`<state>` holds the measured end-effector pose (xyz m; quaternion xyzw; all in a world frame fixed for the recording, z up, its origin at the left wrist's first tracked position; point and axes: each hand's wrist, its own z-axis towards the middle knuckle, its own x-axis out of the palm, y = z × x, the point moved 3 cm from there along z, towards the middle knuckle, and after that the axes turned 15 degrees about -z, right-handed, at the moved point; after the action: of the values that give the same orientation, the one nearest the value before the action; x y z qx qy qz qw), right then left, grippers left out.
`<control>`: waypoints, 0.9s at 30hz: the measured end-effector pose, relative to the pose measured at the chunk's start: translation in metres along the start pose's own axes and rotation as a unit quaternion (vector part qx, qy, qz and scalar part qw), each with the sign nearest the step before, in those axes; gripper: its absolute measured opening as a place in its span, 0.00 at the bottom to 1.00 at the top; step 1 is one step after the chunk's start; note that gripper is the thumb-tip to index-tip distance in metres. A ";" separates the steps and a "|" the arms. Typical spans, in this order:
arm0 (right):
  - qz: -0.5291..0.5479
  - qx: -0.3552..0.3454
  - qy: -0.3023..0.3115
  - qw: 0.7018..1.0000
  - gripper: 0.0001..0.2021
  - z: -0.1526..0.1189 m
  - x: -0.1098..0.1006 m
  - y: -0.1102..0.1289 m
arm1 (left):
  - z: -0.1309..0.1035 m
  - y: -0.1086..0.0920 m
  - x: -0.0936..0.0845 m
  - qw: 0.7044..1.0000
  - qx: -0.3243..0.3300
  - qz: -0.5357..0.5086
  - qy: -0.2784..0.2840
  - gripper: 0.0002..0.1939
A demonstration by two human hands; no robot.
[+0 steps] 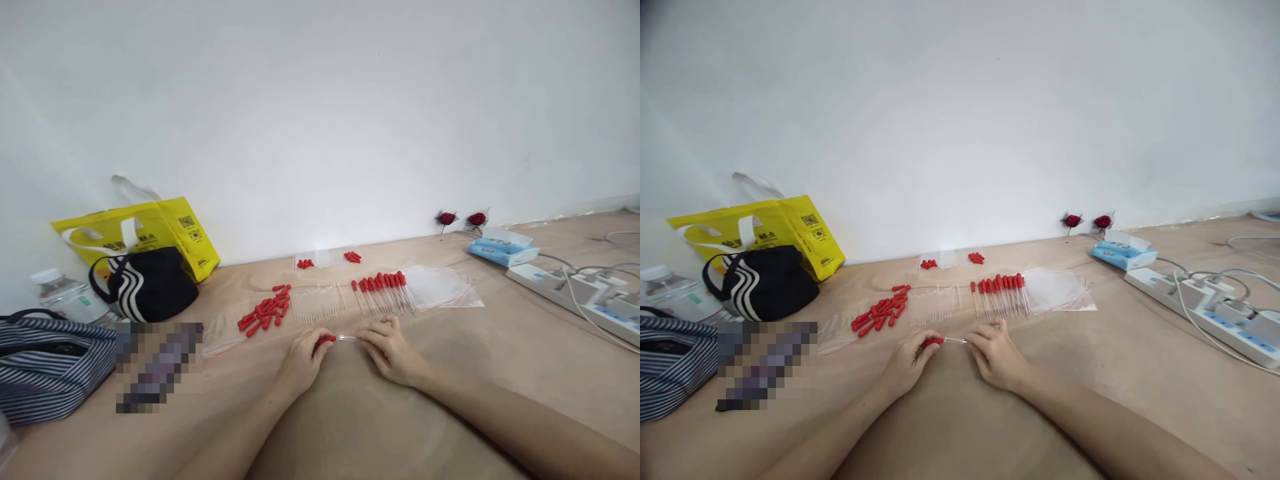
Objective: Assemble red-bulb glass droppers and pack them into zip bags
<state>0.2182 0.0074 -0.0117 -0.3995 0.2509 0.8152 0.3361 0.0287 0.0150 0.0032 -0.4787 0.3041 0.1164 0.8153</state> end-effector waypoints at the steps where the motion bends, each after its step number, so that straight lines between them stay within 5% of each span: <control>1: 0.005 0.001 -0.002 1.000 0.12 0.000 0.000 0.003 | -0.001 0.000 0.001 1.000 -0.003 -0.005 0.003 0.08; 27: 0.013 -0.034 0.004 0.999 0.09 -0.001 0.006 0.017 | -0.003 -0.002 0.004 0.996 -0.056 -0.067 -0.018 0.10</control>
<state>0.2035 -0.0028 -0.0147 -0.4109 0.2292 0.8259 0.3106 0.0319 0.0106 0.0007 -0.5410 0.2496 0.0868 0.7984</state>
